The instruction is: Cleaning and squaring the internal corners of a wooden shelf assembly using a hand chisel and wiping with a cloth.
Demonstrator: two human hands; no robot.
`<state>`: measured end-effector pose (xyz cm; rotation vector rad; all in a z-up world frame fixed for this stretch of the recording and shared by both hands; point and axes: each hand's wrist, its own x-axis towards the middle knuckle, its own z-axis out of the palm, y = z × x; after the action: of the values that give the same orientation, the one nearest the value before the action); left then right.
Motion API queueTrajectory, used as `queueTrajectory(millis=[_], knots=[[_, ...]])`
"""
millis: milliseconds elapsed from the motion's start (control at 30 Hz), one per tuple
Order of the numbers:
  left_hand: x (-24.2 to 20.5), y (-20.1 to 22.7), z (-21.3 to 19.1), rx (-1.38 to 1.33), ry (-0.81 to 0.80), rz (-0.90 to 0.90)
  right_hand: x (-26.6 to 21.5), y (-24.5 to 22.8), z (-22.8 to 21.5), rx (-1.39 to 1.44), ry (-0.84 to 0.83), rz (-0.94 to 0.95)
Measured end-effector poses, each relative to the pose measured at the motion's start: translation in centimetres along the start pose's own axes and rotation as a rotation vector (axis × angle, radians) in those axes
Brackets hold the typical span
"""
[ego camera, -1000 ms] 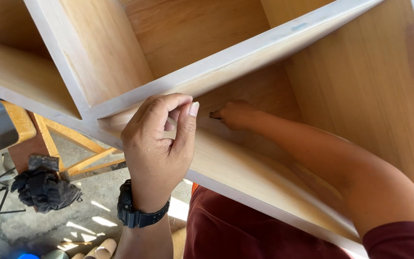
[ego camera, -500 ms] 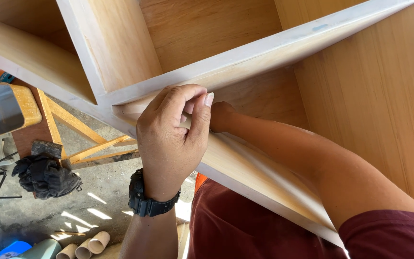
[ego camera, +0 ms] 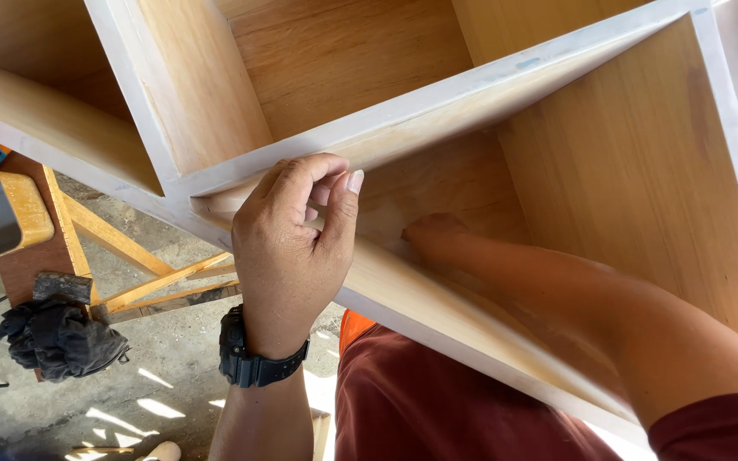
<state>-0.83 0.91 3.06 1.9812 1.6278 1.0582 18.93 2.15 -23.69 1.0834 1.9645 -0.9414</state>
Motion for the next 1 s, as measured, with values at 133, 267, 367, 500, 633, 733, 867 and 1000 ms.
queueTrajectory(millis=[133,267,367,500,633,733,867,1000], knots=[[-0.2,0.0,0.4,0.000,0.028,0.009,1.7,3.5,2.6,0.001,-0.002,0.042],[-0.6,-0.3,0.6,0.015,0.083,0.100,2.8,6.6,1.9,0.000,-0.027,-0.044],[-0.7,-0.4,0.6,-0.047,0.111,0.112,-4.2,3.9,-6.2,0.258,-0.032,-0.067],[-1.1,-1.4,0.2,-0.345,0.287,0.102,-13.0,1.4,-15.4,0.842,0.021,-0.255],[-2.0,-1.7,-1.4,-0.636,0.365,-0.002,-20.6,-0.3,-18.5,0.928,0.108,-0.428],[-2.9,-1.2,-3.6,-0.534,0.318,-0.048,-23.3,-2.1,-19.1,1.060,0.130,-0.427],[-4.0,-0.3,-4.9,-0.565,0.218,-0.064,-23.9,-5.2,-19.4,0.989,0.175,-0.521],[-5.0,-0.6,-5.7,-0.547,0.304,-0.031,-23.5,-8.4,-19.3,1.017,0.197,-0.585]])
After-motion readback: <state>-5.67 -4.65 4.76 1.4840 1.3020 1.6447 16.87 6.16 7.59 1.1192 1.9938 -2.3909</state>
